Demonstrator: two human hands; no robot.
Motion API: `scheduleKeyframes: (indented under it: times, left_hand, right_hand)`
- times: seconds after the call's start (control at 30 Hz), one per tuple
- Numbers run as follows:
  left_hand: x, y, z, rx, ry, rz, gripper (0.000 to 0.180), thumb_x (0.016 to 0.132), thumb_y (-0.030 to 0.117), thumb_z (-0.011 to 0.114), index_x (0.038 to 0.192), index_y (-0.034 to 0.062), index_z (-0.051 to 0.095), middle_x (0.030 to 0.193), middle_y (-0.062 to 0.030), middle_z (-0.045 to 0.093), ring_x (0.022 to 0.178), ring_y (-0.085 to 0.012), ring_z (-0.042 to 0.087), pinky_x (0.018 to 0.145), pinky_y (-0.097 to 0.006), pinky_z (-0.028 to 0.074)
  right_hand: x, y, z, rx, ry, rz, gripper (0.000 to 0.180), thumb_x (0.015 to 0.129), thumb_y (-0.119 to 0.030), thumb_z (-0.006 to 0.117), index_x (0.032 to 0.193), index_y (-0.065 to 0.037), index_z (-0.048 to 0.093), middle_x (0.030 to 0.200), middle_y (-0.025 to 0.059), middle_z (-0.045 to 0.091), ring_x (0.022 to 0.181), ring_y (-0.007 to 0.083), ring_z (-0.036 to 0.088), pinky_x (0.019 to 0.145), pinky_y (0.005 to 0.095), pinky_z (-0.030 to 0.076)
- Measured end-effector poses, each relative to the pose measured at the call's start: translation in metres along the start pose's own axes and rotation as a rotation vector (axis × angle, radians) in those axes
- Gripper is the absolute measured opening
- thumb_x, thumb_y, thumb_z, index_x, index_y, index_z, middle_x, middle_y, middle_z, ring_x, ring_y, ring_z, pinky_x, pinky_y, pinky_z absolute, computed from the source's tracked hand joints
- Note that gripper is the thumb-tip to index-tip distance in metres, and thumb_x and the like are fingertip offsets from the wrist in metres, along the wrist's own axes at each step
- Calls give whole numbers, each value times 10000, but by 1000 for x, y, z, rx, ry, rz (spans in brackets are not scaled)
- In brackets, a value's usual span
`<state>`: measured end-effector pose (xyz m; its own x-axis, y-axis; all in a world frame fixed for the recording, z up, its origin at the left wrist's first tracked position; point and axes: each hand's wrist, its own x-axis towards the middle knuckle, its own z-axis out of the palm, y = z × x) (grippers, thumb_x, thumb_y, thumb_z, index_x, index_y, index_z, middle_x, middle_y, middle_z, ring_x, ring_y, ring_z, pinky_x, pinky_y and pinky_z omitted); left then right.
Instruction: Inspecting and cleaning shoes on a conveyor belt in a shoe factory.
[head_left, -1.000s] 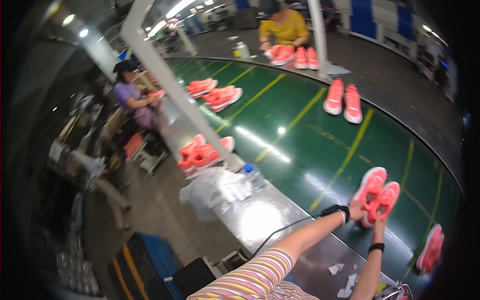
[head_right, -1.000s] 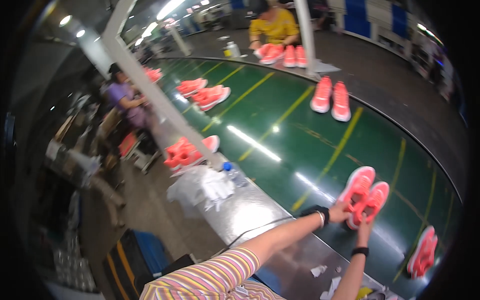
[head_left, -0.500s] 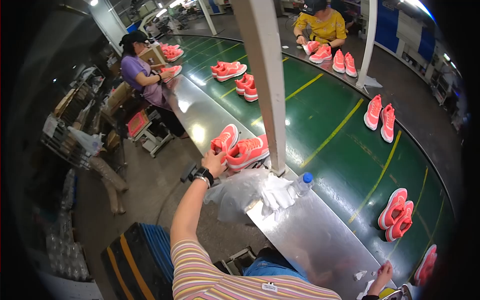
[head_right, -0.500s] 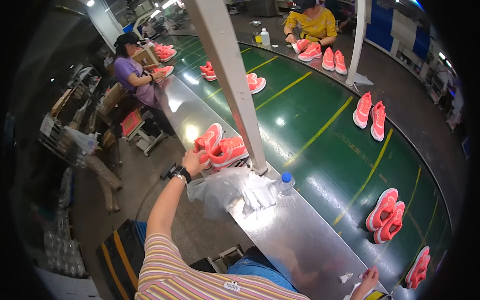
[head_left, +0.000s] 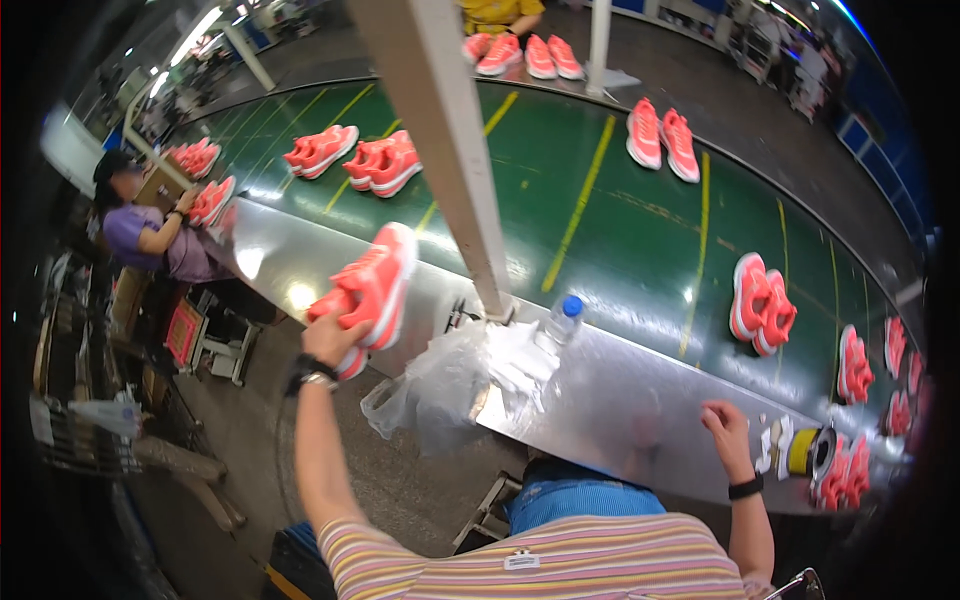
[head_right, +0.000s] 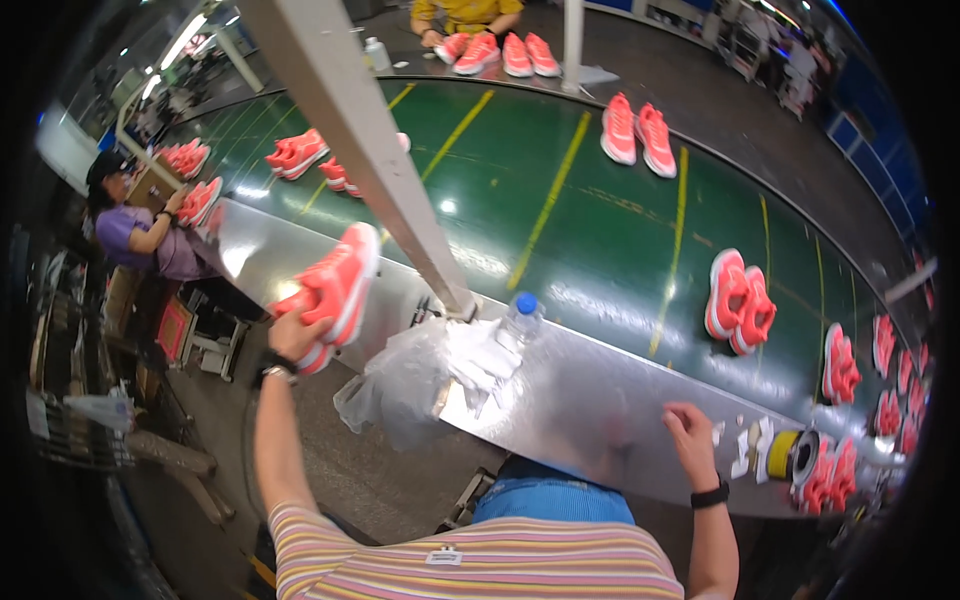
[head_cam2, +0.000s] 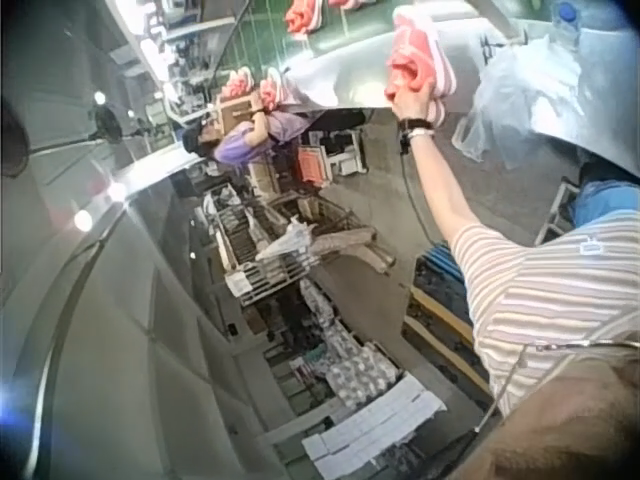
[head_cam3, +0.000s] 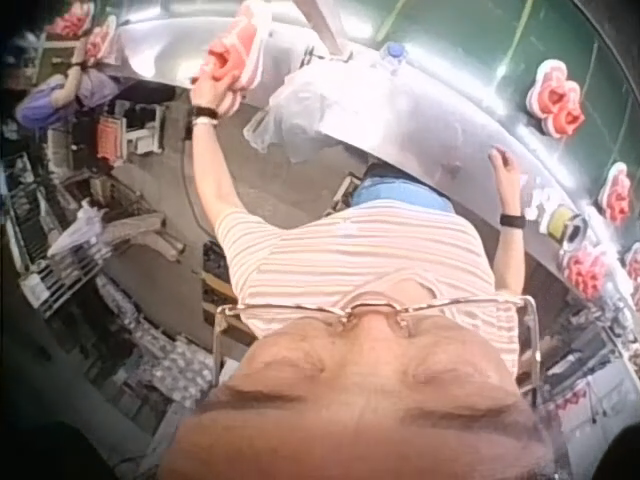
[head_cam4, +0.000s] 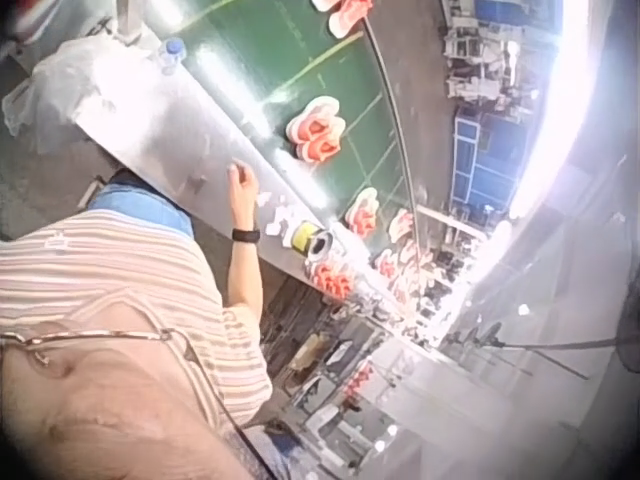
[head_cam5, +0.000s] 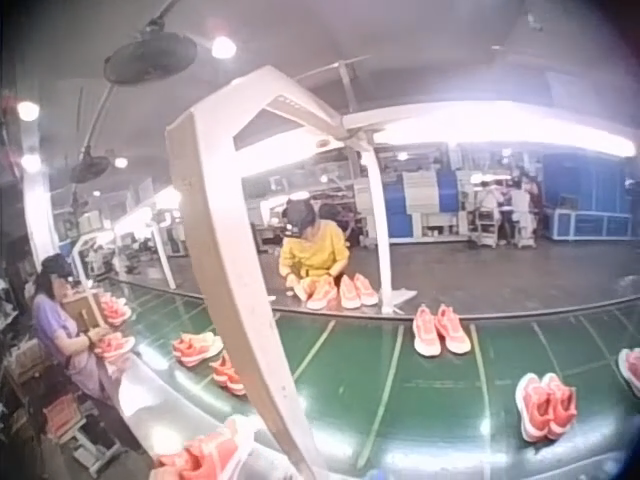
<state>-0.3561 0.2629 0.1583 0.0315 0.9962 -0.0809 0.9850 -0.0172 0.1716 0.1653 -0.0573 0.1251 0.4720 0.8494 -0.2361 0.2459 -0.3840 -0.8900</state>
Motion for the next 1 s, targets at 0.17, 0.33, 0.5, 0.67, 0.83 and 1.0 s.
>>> scheduleKeyframes:
  times: [0.17, 0.33, 0.5, 0.67, 0.83, 1.0]
  left_hand:
    - [-101, -2, -96, 52, -74, 195, 500, 624, 426, 685, 901, 17, 605, 769, -196, 606, 725, -327, 596, 639, -394, 463]
    - [-205, 85, -135, -214, -499, 368, 351, 598, 204, 756, 852, -5, 634, 707, -92, 625, 647, -110, 591, 587, -269, 469]
    - [-236, 182, -39, -346, -537, 516, 387, 581, 370, 754, 749, 44, 630, 615, -106, 561, 602, -260, 578, 554, -326, 450]
    - [-269, 314, 85, -172, -173, 753, 309, 686, 325, 676, 881, 97, 602, 775, -154, 559, 752, -312, 551, 713, -404, 410]
    - [-297, 364, 185, -120, -193, 906, 456, 705, 237, 649, 1116, 117, 491, 955, -195, 508, 908, -324, 505, 829, -522, 323]
    - [-285, 325, 167, -479, -162, 554, 541, 709, 139, 631, 1178, -24, 415, 993, -168, 513, 885, -295, 524, 750, -360, 433]
  right_hand:
    - [-7, -34, 42, -36, -255, -117, 172, 817, -141, 556, 921, -12, 601, 801, 51, 608, 719, 106, 539, 651, 251, 441]
    - [-21, -44, 59, 53, -748, -302, 191, 822, -185, 560, 890, -13, 606, 780, 67, 612, 715, 114, 550, 638, 254, 439]
    - [-51, -20, 22, 258, -1037, -80, 194, 851, -198, 545, 849, -18, 618, 785, 37, 619, 761, 87, 567, 671, 237, 444]
    - [-60, 70, 19, 480, -218, -31, 378, 828, -199, 586, 1130, -2, 472, 968, 91, 583, 872, 127, 559, 770, 259, 441]
    - [-33, 146, 31, 187, 49, 45, 839, 675, -404, 696, 1253, 59, 301, 1161, 264, 436, 1063, 331, 473, 883, 375, 398]
    - [-20, 152, 22, 245, 176, 98, 796, 634, -284, 720, 1239, 36, 313, 1127, 278, 440, 1032, 372, 476, 872, 405, 397]
